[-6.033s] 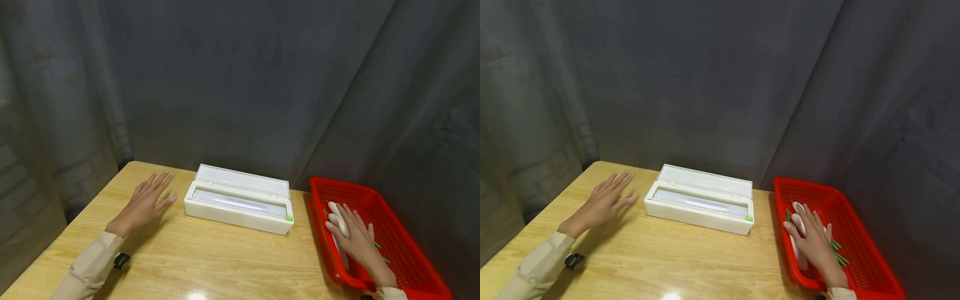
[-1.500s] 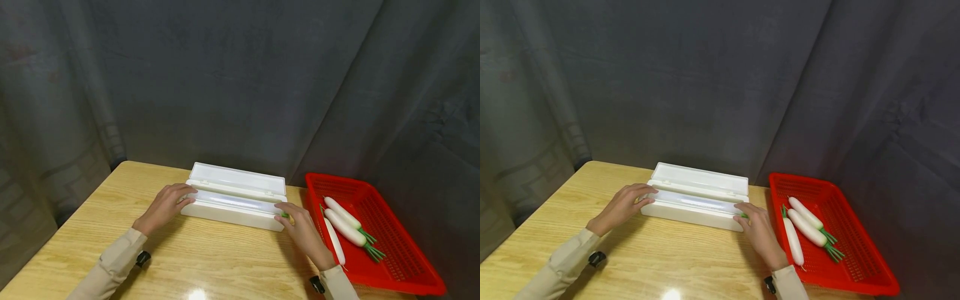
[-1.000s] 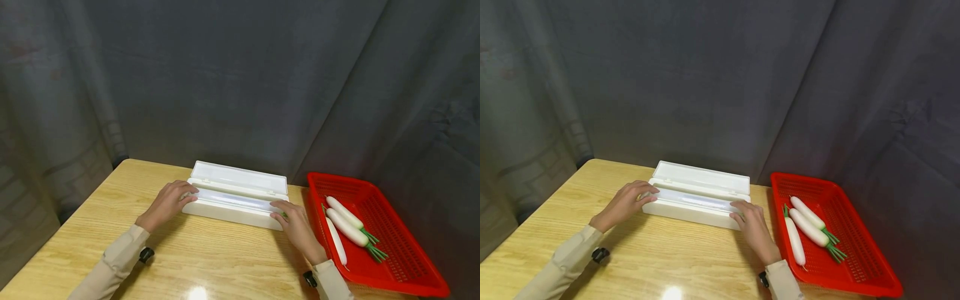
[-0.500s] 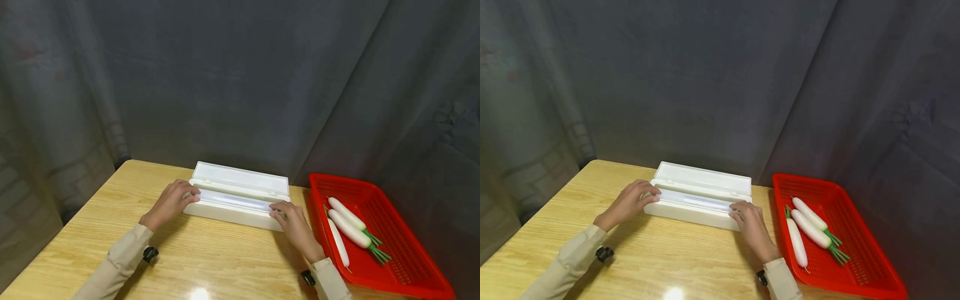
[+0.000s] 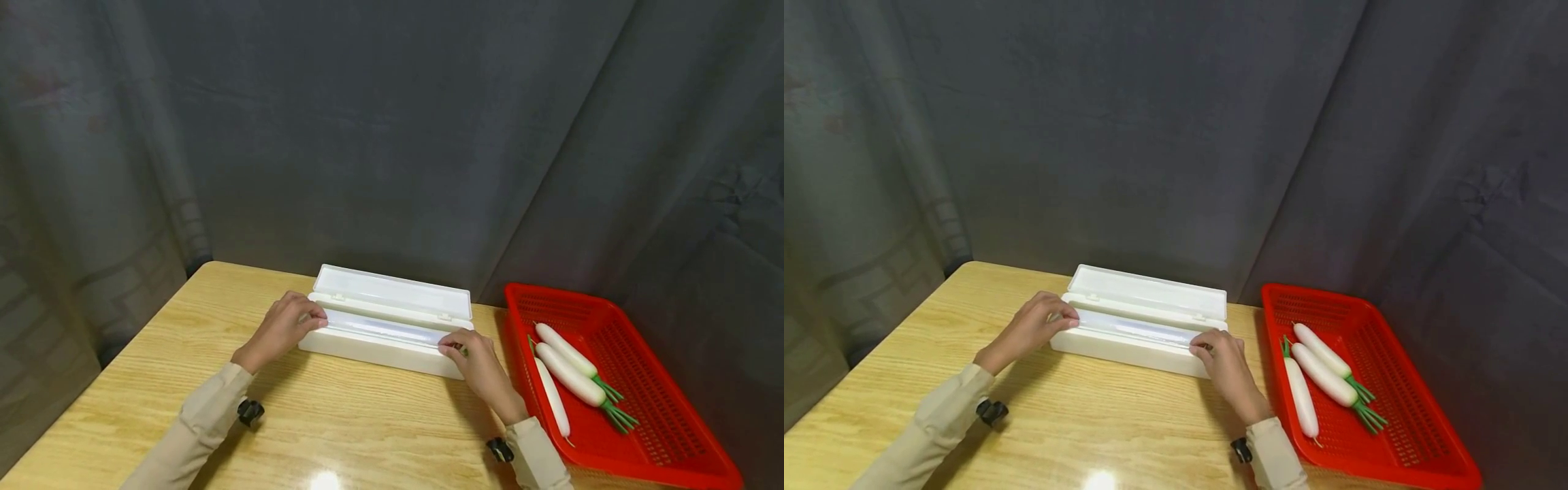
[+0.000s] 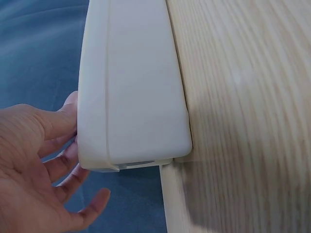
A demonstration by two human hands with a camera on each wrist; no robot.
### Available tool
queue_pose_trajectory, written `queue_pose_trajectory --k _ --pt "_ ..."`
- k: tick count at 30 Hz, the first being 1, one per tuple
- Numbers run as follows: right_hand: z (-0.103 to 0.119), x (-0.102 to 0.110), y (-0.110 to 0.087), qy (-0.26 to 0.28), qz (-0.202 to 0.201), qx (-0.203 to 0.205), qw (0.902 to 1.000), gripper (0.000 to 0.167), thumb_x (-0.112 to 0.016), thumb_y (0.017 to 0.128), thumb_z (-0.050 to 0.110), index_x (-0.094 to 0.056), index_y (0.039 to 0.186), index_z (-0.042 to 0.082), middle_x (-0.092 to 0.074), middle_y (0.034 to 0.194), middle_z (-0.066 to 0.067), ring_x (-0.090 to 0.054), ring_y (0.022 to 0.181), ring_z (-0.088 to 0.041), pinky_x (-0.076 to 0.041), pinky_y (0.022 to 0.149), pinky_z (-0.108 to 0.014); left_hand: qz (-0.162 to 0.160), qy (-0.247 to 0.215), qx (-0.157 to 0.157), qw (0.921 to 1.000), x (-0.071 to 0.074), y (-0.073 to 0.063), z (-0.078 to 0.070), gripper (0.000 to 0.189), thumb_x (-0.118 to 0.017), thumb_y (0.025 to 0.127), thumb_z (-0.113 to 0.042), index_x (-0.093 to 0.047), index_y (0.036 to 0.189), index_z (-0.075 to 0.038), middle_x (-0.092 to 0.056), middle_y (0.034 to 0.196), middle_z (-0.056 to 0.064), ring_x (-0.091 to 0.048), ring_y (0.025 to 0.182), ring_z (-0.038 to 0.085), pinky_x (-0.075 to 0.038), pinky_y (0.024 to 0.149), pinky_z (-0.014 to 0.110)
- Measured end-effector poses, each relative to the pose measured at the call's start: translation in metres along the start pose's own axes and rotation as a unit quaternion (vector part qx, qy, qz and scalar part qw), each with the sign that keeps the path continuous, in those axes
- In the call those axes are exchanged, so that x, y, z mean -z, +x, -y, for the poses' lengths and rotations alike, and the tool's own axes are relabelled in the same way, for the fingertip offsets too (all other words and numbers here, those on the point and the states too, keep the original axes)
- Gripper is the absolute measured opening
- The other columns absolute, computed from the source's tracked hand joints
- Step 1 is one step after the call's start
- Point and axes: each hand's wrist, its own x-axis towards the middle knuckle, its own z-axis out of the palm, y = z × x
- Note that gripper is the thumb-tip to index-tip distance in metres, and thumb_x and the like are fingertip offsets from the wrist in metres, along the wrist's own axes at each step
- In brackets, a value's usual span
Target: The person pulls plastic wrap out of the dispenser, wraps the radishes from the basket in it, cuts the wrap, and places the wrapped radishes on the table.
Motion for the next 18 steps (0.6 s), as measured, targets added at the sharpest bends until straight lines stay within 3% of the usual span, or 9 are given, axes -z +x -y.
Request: queue_pose_trajectory --k 9,14,18 --pt "0.0011 -0.0007 0.0044 0.014 -0.001 -0.045 0.9989 0.004 -0.081 0.089 0.006 -0.078 0.092 0.004 -0.074 0.089 -0.002 -0.059 0.080 -0.016 -0.051 0.072 -0.027 0.001 0.000 0.019 0.9998 -0.0008 0.0066 -0.0029 0.007 -0.078 0.095 -0.015 -0.078 0.088 -0.016 -0.072 0.086 -0.007 -0.056 0.111 0.029 -0.041 0.092 0.055" --pt "0.0025 -0.0062 0.0038 -0.004 0.001 -0.037 0.9993 0.006 -0.079 0.091 0.008 -0.076 0.088 0.004 -0.074 0.088 -0.003 -0.062 0.086 -0.019 -0.045 0.087 -0.041 -0.004 0.012 0.025 0.9996 -0.0022 0.0059 -0.0033 0.008 -0.080 0.093 -0.014 -0.080 0.084 -0.016 -0.072 0.081 -0.008 -0.057 0.106 0.028 -0.042 0.088 0.053" --pt "0.0033 -0.0091 0.0021 -0.006 -0.004 -0.031 0.9995 0.004 -0.078 0.090 0.006 -0.074 0.088 0.005 -0.073 0.088 -0.004 -0.062 0.089 -0.023 -0.036 0.086 -0.047 -0.005 0.018 0.026 0.9995 -0.0016 0.0062 -0.0050 0.009 -0.080 0.093 -0.015 -0.080 0.084 -0.017 -0.071 0.081 -0.008 -0.056 0.105 0.027 -0.041 0.087 0.052"
